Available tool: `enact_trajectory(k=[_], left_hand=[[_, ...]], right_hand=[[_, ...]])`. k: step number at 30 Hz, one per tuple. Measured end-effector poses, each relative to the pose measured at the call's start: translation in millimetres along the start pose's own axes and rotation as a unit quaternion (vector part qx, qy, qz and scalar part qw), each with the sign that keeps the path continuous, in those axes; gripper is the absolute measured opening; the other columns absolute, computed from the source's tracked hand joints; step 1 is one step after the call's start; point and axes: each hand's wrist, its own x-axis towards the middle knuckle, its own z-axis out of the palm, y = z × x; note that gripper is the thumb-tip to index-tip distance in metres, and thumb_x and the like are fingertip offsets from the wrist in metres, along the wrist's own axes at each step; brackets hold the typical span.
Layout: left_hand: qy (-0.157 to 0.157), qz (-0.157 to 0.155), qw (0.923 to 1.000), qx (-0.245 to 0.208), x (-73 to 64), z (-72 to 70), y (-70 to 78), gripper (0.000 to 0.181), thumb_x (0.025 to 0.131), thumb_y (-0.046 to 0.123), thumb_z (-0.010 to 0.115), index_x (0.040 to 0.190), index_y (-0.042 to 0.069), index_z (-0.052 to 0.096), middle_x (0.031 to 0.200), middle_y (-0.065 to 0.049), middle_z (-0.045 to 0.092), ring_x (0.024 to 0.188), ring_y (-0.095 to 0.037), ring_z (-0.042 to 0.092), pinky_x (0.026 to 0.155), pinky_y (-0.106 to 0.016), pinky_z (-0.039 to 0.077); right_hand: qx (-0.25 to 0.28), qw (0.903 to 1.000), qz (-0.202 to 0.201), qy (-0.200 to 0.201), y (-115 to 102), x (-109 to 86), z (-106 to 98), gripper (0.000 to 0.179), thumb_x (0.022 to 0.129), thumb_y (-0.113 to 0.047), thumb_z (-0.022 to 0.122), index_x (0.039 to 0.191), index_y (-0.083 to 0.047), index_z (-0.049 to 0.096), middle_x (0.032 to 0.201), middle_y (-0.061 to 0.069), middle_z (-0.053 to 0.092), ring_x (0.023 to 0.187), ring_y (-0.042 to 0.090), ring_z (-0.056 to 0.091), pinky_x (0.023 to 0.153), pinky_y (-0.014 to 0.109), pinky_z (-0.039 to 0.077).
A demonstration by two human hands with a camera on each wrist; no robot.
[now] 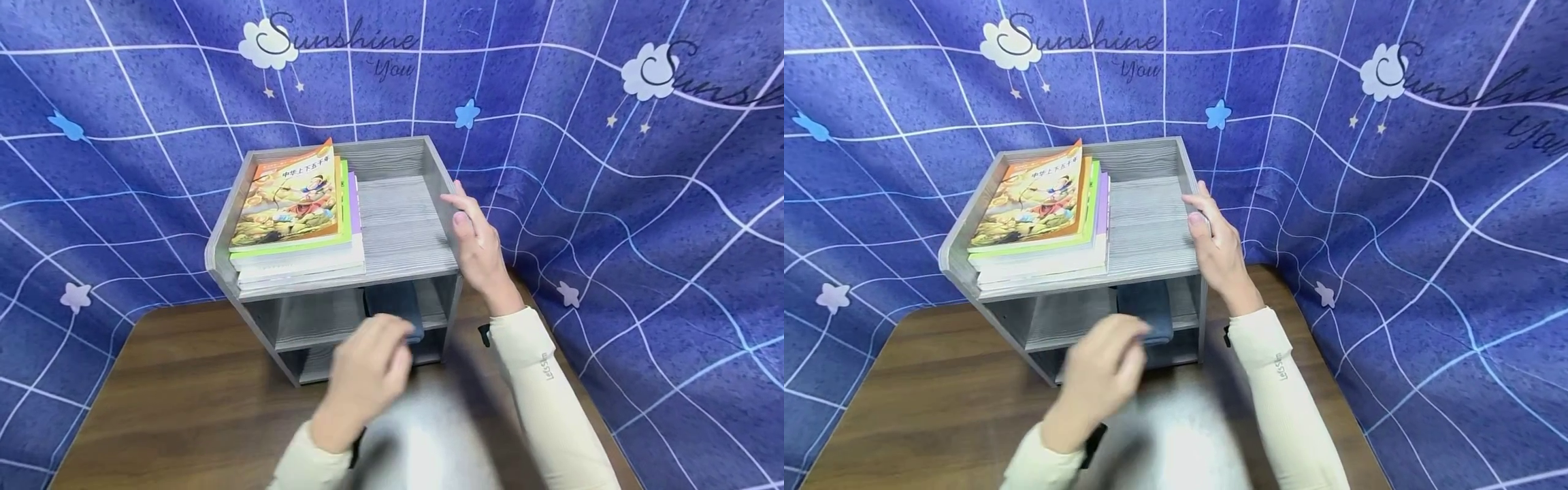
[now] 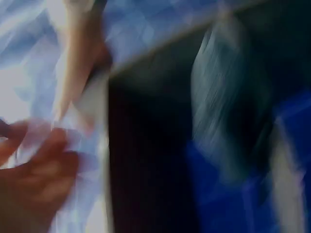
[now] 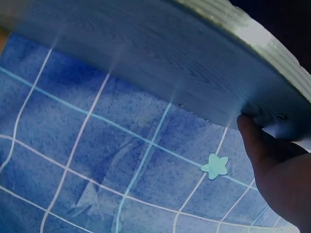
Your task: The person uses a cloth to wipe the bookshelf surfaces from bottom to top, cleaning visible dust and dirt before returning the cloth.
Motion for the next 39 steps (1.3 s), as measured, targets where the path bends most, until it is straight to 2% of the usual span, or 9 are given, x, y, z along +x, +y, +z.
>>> enact_trajectory(k=[3,5,9,14,18,21,27,32,39], left_hand=[[-0.188,-0.097,0.9696,0.123,-23.3,40.5,7.6,0.038,0.089,0.024,0.07,0.122,0.006,0.063,0.119,-0.013,0.062,0.107,-0.03,0.061,0.087,-0.04,0.052],[-0.239,-0.126,0.942,0.199,-34.8,62.5,5.0,0.067,0.083,0.038,0.081,0.134,0.002,0.055,0.132,-0.02,0.056,0.122,-0.036,0.053,0.098,-0.047,0.045],[-0.237,-0.151,0.9074,0.313,-50.0,88.4,-3.4,0.102,0.065,0.046,0.093,0.141,-0.005,0.048,0.146,-0.029,0.046,0.136,-0.042,0.042,0.106,-0.052,0.037],[-0.175,-0.152,0.9163,0.327,-61.0,96.0,-15.9,0.074,0.076,0.014,0.085,0.14,-0.006,0.051,0.139,-0.024,0.054,0.129,-0.038,0.05,0.105,-0.05,0.04],[-0.155,-0.168,0.9426,0.243,-63.7,89.3,-22.3,0.072,0.073,-0.004,0.078,0.141,-0.005,0.052,0.136,-0.023,0.057,0.126,-0.038,0.053,0.104,-0.049,0.041],[-0.134,-0.268,0.9484,0.103,-59.8,79.0,-19.4,0.073,0.075,-0.006,0.076,0.144,-0.003,0.05,0.14,-0.022,0.056,0.128,-0.038,0.053,0.102,-0.051,0.043],[0.055,-0.498,0.8477,-0.174,-38.6,92.0,3.3,0.054,0.095,0.015,0.068,0.146,0.005,0.052,0.133,-0.014,0.062,0.114,-0.028,0.06,0.093,-0.045,0.046],[0.125,-0.479,0.8302,-0.256,-11.4,116.9,19.9,0.042,0.095,0.018,0.068,0.133,0.001,0.061,0.104,-0.012,0.069,0.091,-0.023,0.063,0.082,-0.036,0.05],[0.081,-0.401,0.864,-0.293,4.3,128.8,24.2,0.029,0.092,0.013,0.068,0.12,0.009,0.066,0.097,-0.005,0.061,0.078,-0.021,0.052,0.066,-0.034,0.042]], right_hand=[[-0.003,1.0,0.003,0.001,0.4,0.1,-3.2,0.068,0.104,-0.06,0.033,0.134,-0.006,0.059,0.154,0.011,0.045,0.139,0.021,0.044,0.11,0.038,0.036],[-0.006,1.0,0.008,0.002,-0.1,-0.1,-3.0,0.068,0.103,-0.061,0.034,0.134,-0.006,0.059,0.154,0.01,0.045,0.139,0.021,0.044,0.11,0.038,0.036],[0.0,0.9999,0.017,0.002,-3.0,-0.4,-0.5,0.071,0.101,-0.065,0.037,0.134,-0.006,0.059,0.154,0.01,0.045,0.139,0.021,0.044,0.11,0.038,0.036],[0.002,0.9998,0.016,0.01,-5.2,0.0,1.3,0.071,0.101,-0.065,0.038,0.133,-0.006,0.059,0.154,0.01,0.045,0.14,0.018,0.043,0.111,0.037,0.036],[0.004,0.9998,0.013,0.017,-4.4,0.2,0.5,0.069,0.101,-0.063,0.038,0.133,-0.005,0.059,0.154,0.009,0.045,0.14,0.018,0.042,0.111,0.037,0.035],[0.008,0.9998,0.015,0.014,-2.7,-1.0,1.7,0.064,0.103,-0.058,0.038,0.132,-0.005,0.058,0.154,0.009,0.045,0.141,0.016,0.042,0.112,0.037,0.035],[0.022,0.9994,0.004,0.025,-0.1,-1.5,5.0,0.044,0.103,-0.032,0.042,0.13,-0.003,0.059,0.153,0.013,0.046,0.142,0.017,0.04,0.112,0.035,0.033],[0.042,0.9988,-0.001,0.026,0.7,-1.1,6.7,0.041,0.101,-0.024,0.042,0.131,-0.002,0.059,0.153,0.015,0.046,0.143,0.02,0.039,0.113,0.037,0.033],[0.045,0.9988,0.011,0.012,0.2,-2.6,4.9,0.043,0.102,-0.029,0.041,0.132,-0.003,0.057,0.155,0.014,0.042,0.144,0.019,0.037,0.112,0.037,0.034]])
